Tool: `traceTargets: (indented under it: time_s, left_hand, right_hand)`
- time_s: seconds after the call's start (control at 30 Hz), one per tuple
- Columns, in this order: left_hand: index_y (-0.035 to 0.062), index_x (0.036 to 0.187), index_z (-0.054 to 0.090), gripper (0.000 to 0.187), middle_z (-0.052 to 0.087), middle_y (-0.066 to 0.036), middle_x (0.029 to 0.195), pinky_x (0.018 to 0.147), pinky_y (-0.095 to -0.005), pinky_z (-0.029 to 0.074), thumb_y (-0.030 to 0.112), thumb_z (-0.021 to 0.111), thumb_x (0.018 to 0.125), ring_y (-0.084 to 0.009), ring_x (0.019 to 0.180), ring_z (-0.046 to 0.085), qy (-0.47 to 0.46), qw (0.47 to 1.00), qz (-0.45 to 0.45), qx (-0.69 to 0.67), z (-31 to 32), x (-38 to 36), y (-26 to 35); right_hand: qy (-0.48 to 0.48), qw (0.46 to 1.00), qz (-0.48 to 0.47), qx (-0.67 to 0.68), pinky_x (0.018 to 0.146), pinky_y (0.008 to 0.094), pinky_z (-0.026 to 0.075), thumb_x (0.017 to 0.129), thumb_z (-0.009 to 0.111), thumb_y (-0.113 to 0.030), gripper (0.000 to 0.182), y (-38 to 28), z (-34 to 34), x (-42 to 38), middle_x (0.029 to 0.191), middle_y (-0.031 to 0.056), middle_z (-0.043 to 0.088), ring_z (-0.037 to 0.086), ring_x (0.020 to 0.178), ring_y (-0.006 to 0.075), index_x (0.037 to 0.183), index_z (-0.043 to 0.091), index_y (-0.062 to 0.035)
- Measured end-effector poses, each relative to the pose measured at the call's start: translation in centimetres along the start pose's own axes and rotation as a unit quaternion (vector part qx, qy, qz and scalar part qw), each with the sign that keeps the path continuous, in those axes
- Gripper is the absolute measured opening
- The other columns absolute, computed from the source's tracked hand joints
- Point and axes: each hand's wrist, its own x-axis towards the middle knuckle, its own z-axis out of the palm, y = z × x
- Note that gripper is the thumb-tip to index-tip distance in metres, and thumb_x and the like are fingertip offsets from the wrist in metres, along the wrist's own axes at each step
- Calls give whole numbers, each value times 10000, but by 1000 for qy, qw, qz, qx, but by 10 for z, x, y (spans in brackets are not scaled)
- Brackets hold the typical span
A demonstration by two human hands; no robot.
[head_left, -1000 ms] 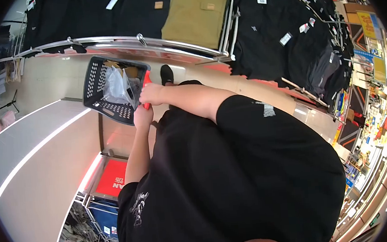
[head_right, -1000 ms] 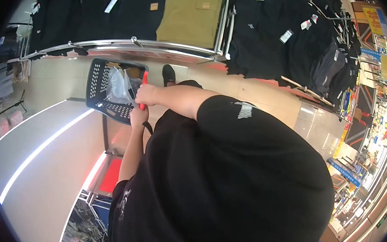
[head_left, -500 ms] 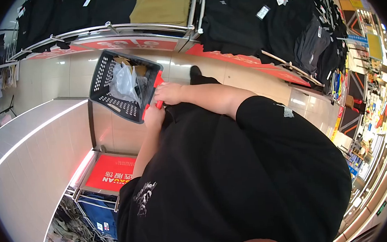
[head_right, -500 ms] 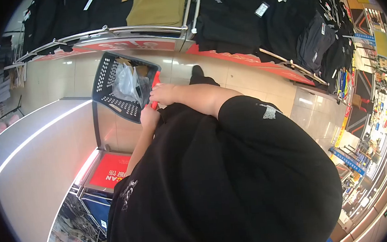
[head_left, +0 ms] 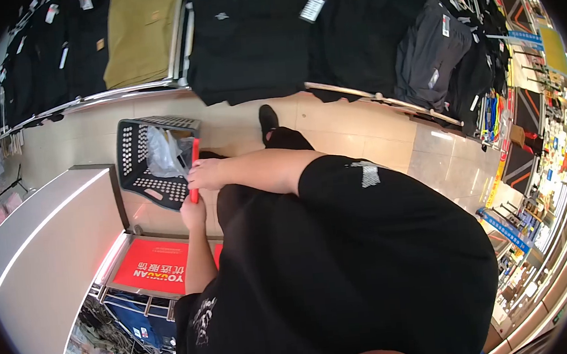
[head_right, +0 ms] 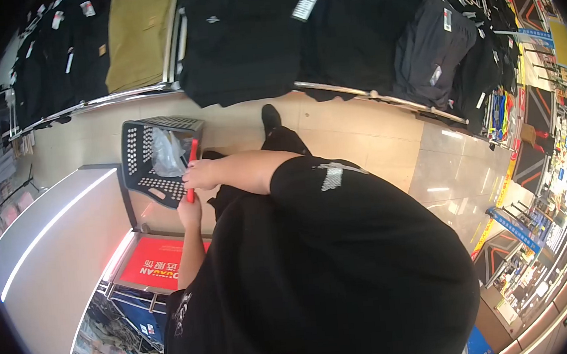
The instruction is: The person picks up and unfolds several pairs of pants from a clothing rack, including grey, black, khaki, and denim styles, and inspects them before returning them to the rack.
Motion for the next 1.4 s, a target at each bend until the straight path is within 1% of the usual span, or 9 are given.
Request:
traceTargets:
  time_s: [0.2, 0.43, 0.6, 0.7, 1.03, 1.13, 1.27, 1.3, 1.4]
  left_hand:
    - [10, 987, 722, 385, 704, -278, 890, 776, -558, 538, 382, 632, 950, -482, 902, 684, -23, 999, 30, -9, 39, -29, 9]
    - [-23, 892, 712, 400, 681, -311, 824, 753, -570, 536, 365, 642, 960, -495, 854, 678, -39, 995, 79, -41, 97, -91, 49]
    - [-7, 871, 705, 384, 671, -308, 801, 735, -576, 532, 359, 634, 962, -498, 828, 673, 10, 990, 137, -33, 144, -177, 106]
    - [26, 902, 704, 359, 690, -275, 826, 739, -566, 539, 376, 638, 949, -486, 836, 681, 11, 994, 104, -27, 173, -228, 132]
    - [69, 937, 708, 291, 699, -251, 827, 741, -547, 560, 348, 624, 944, -464, 822, 695, -27, 991, 127, -20, 258, -340, 194]
    - [52, 929, 708, 292, 696, -260, 830, 740, -557, 551, 335, 633, 938, -474, 827, 687, -20, 992, 124, -31, 280, -363, 211]
    - [24, 935, 703, 311, 685, -281, 835, 757, -561, 534, 330, 647, 937, -491, 859, 671, -15, 995, 94, -39, 298, -405, 248]
    - [18, 937, 702, 318, 683, -284, 836, 759, -561, 532, 332, 649, 937, -493, 865, 669, -16, 995, 84, -42, 308, -414, 249]
    - [8, 958, 720, 340, 686, -286, 854, 778, -556, 532, 341, 654, 941, -494, 900, 667, -44, 996, 55, -60, 339, -436, 260]
  right_hand:
    - [62, 995, 52, 65, 1119, 495, 395, 918, 602, -161, 418, -2, -1, -82, 1357, 86, 592, 526, 1349, 266, 1335, 613, -187]
    - [-66, 996, 31, -61, 1025, 478, 447, 851, 687, -190, 382, -29, -1, -153, 1242, 72, 643, 585, 1244, 270, 1232, 662, -181]
    - [-132, 978, 136, -91, 971, 440, 465, 830, 715, -228, 208, -81, 29, -217, 1043, 26, 691, 633, 1114, 254, 1030, 729, -173]
    - [-15, 989, 119, -90, 963, 428, 468, 832, 718, -236, 163, -96, 57, -285, 1006, 22, 705, 634, 1105, 254, 981, 730, -172]
    - [-189, 971, 144, -40, 933, 446, 480, 848, 691, -219, 217, -135, 64, -427, 1039, 44, 729, 658, 1097, 260, 1052, 741, -168]
    - [-169, 977, 120, -46, 934, 444, 482, 850, 691, -216, 204, -138, 67, -464, 1032, 30, 732, 655, 1108, 255, 1043, 745, -177]
    - [-141, 985, 98, 16, 965, 479, 494, 856, 677, -188, 285, -141, 52, -528, 1196, 32, 688, 621, 1187, 248, 1139, 696, -157]
    - [-152, 981, 106, 55, 987, 490, 501, 866, 662, -185, 372, -139, 46, -545, 1300, 47, 638, 601, 1232, 264, 1236, 652, -158]
    - [-24, 992, 77, 94, 998, 489, 506, 874, 658, -182, 438, -124, 55, -609, 1332, 46, 619, 592, 1255, 285, 1310, 623, -168]
